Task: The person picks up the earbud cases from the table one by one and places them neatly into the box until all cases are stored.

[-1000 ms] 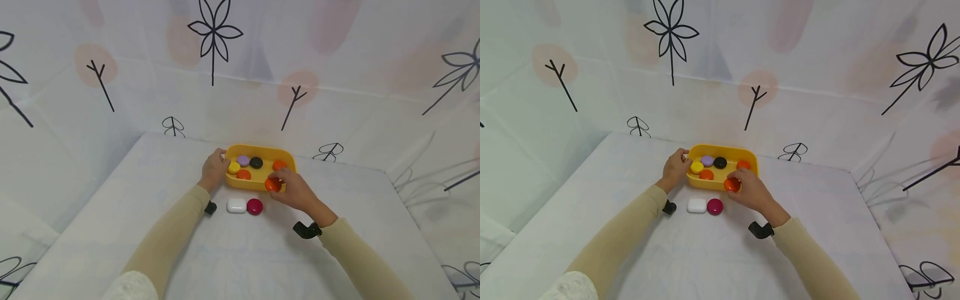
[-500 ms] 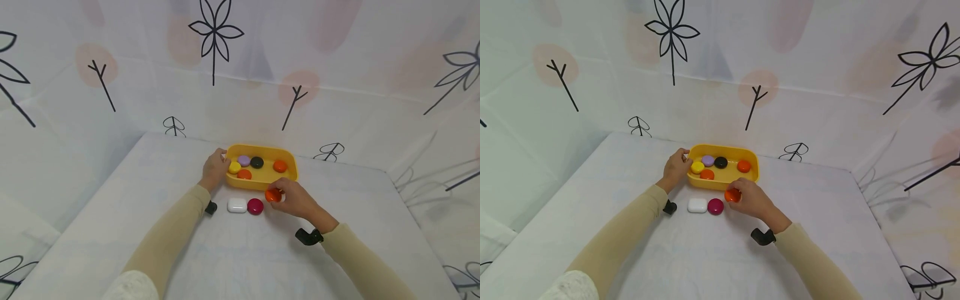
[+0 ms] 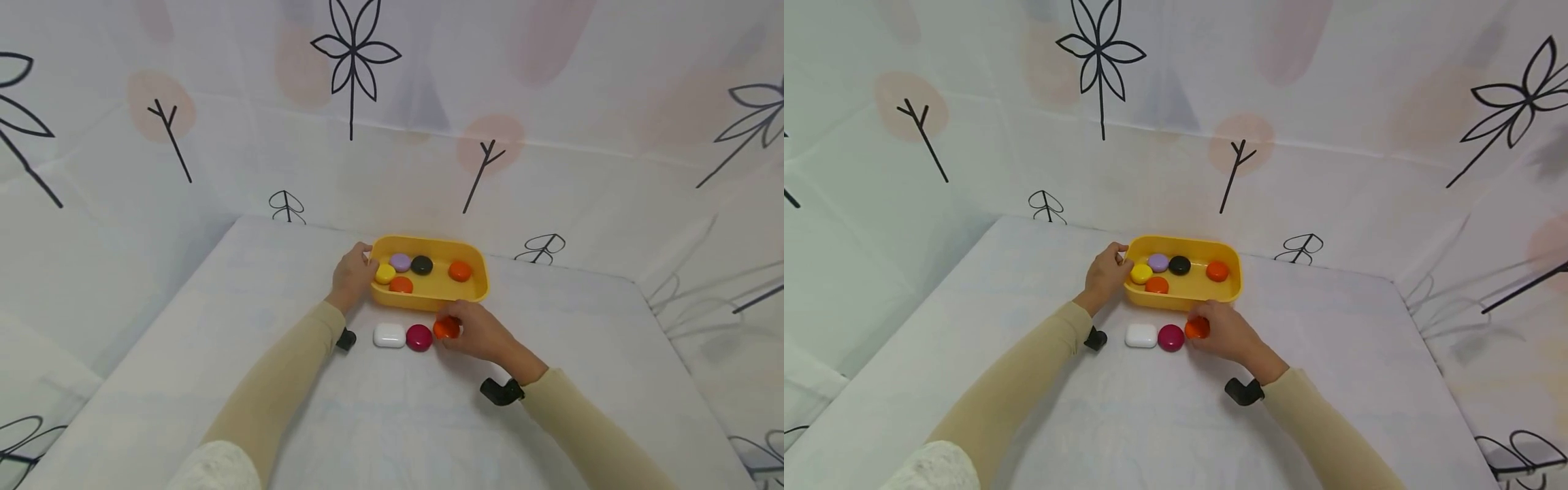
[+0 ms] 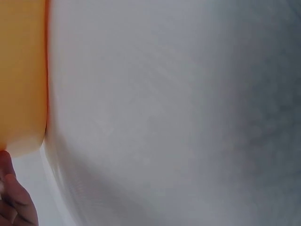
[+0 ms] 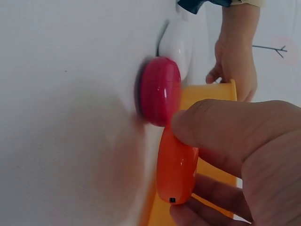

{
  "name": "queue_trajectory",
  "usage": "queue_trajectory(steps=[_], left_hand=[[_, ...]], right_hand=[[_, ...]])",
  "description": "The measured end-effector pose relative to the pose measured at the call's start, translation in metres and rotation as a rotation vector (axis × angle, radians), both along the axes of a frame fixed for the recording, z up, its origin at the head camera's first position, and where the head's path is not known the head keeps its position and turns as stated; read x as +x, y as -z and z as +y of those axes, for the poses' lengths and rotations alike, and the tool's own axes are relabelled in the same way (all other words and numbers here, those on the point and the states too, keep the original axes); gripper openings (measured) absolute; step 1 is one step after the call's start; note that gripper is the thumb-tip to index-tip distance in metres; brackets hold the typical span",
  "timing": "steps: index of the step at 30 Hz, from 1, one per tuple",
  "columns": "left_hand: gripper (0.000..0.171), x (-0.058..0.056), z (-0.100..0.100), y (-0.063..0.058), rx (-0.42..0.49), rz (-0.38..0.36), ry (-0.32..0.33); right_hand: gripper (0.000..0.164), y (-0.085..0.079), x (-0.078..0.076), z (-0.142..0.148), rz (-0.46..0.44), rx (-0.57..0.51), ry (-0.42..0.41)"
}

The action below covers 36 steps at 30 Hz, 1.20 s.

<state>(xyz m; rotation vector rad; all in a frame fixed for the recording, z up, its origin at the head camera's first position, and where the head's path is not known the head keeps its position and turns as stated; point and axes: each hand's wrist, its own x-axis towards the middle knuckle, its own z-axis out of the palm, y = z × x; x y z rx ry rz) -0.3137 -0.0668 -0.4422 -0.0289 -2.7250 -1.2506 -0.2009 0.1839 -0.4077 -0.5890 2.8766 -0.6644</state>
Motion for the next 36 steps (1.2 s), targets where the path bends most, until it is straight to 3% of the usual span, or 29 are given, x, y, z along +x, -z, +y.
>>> queue_trajectory(steps=[19, 28, 36], left_hand=[[0.038, 0.001, 0.002, 0.002, -0.016, 0.015, -0.011], [0.038, 0.003, 0.002, -0.003, -0.014, 0.016, -0.012], [0.038, 0.003, 0.002, -0.004, -0.013, -0.009, -0.014]], right_hand=[[0.031, 0.016, -0.002, 0.001, -0.045, 0.023, 0.005], [0.032, 0.008, -0.001, -0.004, 0.006, 0.053, 0.028], [0.031, -0.009, -0.001, -0.008, 0.015, 0.016, 0.089]])
